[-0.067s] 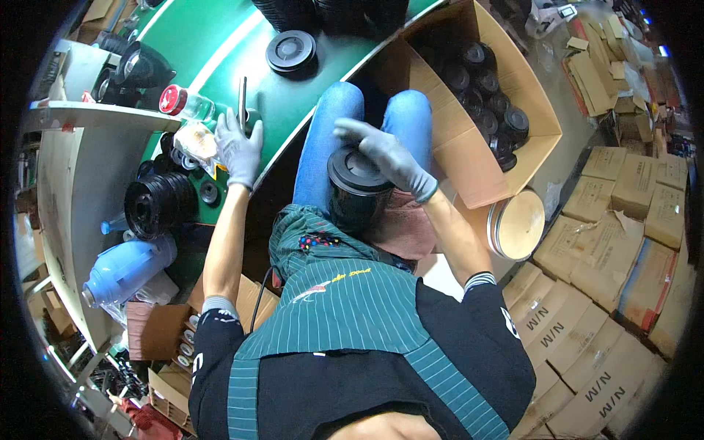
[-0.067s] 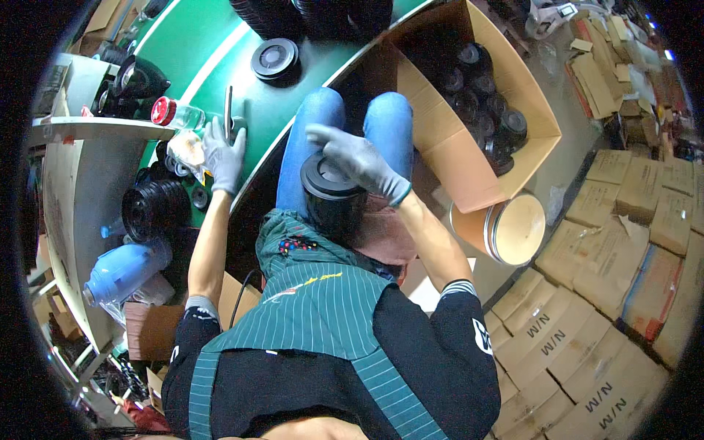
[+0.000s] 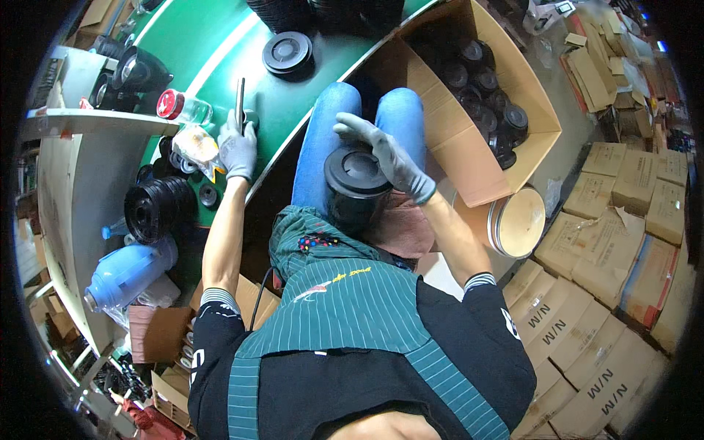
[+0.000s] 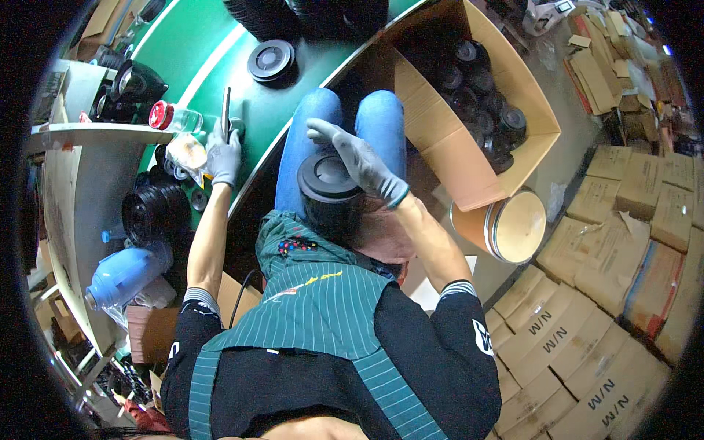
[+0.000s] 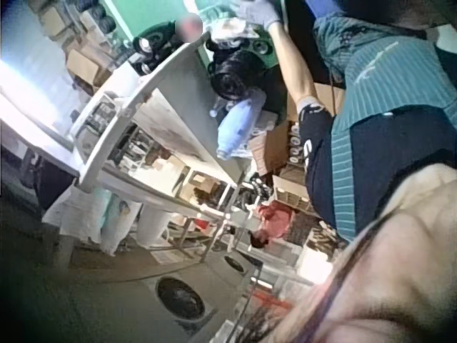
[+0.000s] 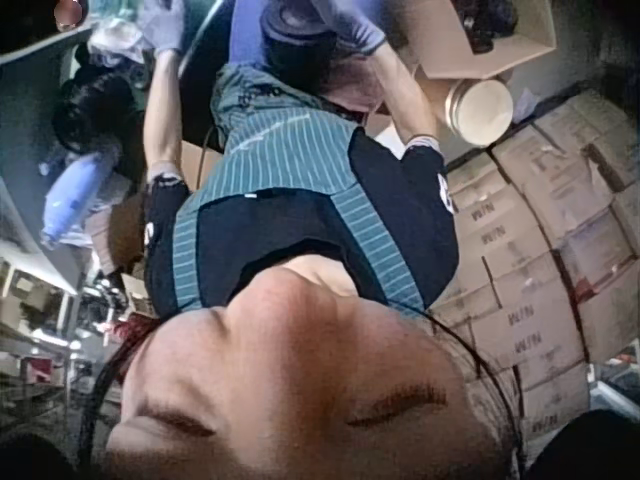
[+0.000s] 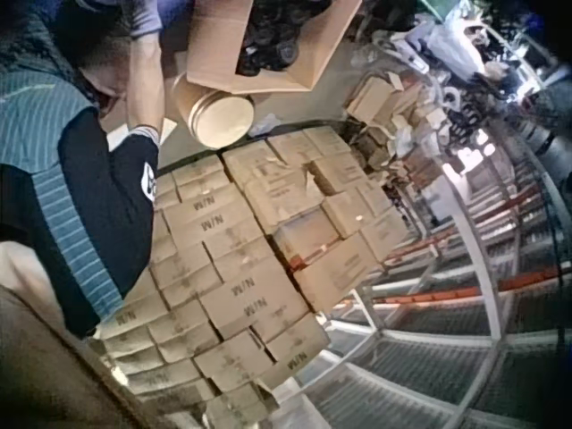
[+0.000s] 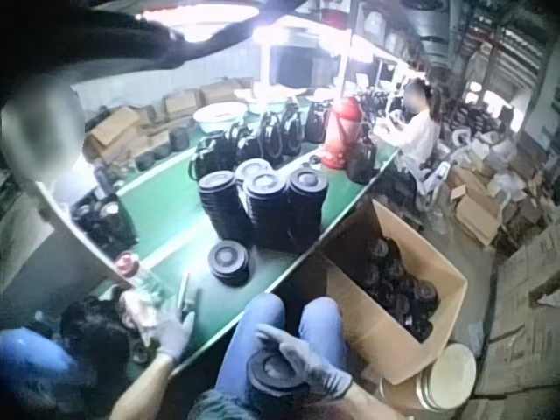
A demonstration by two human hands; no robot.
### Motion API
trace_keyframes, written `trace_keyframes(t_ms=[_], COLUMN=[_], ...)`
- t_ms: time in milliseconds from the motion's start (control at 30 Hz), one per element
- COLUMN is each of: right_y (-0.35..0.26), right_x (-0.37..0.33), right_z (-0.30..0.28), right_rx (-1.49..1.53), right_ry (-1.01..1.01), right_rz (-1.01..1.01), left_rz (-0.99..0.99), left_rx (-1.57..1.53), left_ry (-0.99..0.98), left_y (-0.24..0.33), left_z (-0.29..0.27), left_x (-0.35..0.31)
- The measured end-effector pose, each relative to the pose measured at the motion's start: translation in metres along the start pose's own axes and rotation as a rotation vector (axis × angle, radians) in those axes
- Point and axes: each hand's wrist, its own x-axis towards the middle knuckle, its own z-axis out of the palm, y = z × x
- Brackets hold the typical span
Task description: The person sits on the floor and repeatedly assembles black kettles by inserting a metal rod into the base, then placing a lid on top. The person handles each kettle one at a time and places the assembled units into a cardboard box.
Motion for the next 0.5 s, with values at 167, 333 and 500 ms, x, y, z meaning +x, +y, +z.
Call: trace_keyframes(t_ms=[167, 333, 500], right_y=[0.001, -0.017, 0.003], right_x=[0.001, -0.001, -0.002], right_z=[0.006, 0.014, -0.016], right_rx=[0.479, 1.001, 0.68], right_ry=[0.433, 0.553, 0.283], right_rz=[0.001, 0.027, 0.08], left_rz=[0.155, 0.712, 0.843], left_rx=[-0.654, -0.616, -0.24], left_ry=[-0.44, -1.015, -0.682], left_y=[0.088, 0.167, 0.185], left_z=[-0.082, -0.15, -0.166], left_x=[-0.006, -0.044, -0.091])
